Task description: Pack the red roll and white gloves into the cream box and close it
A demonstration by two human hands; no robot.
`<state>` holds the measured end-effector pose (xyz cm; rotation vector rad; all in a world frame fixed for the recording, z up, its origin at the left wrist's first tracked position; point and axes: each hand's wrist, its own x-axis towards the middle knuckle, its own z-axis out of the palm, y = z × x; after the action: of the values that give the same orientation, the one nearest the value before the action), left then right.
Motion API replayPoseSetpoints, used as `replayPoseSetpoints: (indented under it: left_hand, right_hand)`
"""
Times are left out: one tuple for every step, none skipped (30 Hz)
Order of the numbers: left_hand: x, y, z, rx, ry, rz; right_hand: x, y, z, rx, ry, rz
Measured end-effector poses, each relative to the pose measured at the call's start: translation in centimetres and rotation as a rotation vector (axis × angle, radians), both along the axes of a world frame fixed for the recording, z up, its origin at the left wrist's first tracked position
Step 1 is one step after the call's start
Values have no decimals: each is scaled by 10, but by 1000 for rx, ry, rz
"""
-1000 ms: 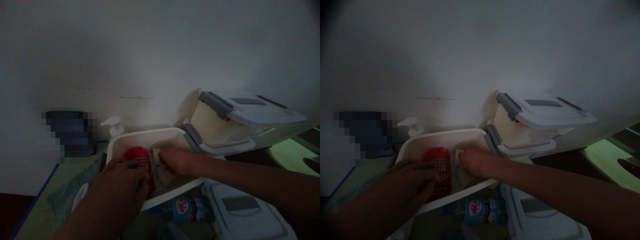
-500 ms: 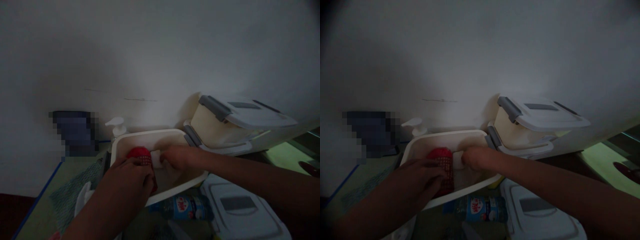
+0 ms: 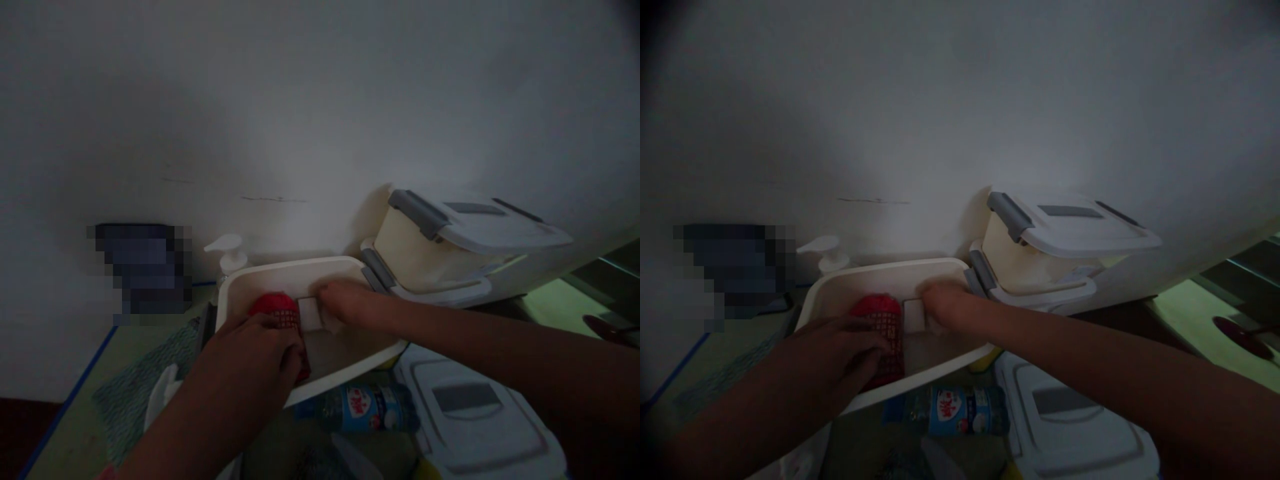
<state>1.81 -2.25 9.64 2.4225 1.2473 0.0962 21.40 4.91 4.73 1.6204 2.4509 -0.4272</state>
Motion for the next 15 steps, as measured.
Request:
replayPoseSetpoints:
  left_hand:
    - [0, 0, 0, -3, 5, 0]
    - [0, 0, 1, -5, 10, -1]
    - [0, -1, 1, -5, 16, -2]
    - [0, -1, 1, -1, 20, -3]
    - [0, -1, 2, 6, 21, -2]
    - [0, -1, 2, 10, 24, -3]
    - [0, -1, 3, 13, 26, -4]
    - [0, -1, 3, 16, 25, -3]
    - [1, 0, 3, 13, 23, -4]
    - [1, 0, 3, 8, 22, -5]
    - [1, 1, 3, -1, 25, -4]
    - [1, 1, 2, -10, 29, -2]
    - [1, 2, 1, -14, 34, 4]
    - [1, 2, 1, -15, 40, 10]
    - [1, 2, 0, -13, 44, 16]
  right_hand:
    - [-3, -1, 2, -14, -70, 24]
    - [-7, -2, 5, -16, -128, 47]
    - [-10, -4, 8, -6, -175, 70]
    - [-13, -5, 11, 13, -212, 91]
    - [-16, -7, 14, 40, -241, 109]
    - [-18, -10, 18, 69, -264, 124]
    - [-20, -13, 21, 93, -282, 136]
    - [-21, -16, 25, 107, -295, 148]
    - [-20, -19, 28, 109, -303, 164]
    - [-19, -22, 31, 98, -308, 182]
    - [-18, -23, 33, 78, -311, 201]
    - [-15, -24, 33, 53, -316, 215]
    - [-13, -24, 32, 24, -324, 222]
    - [-10, -22, 30, -3, -331, 223]
    - [-7, -20, 26, -27, -336, 220]
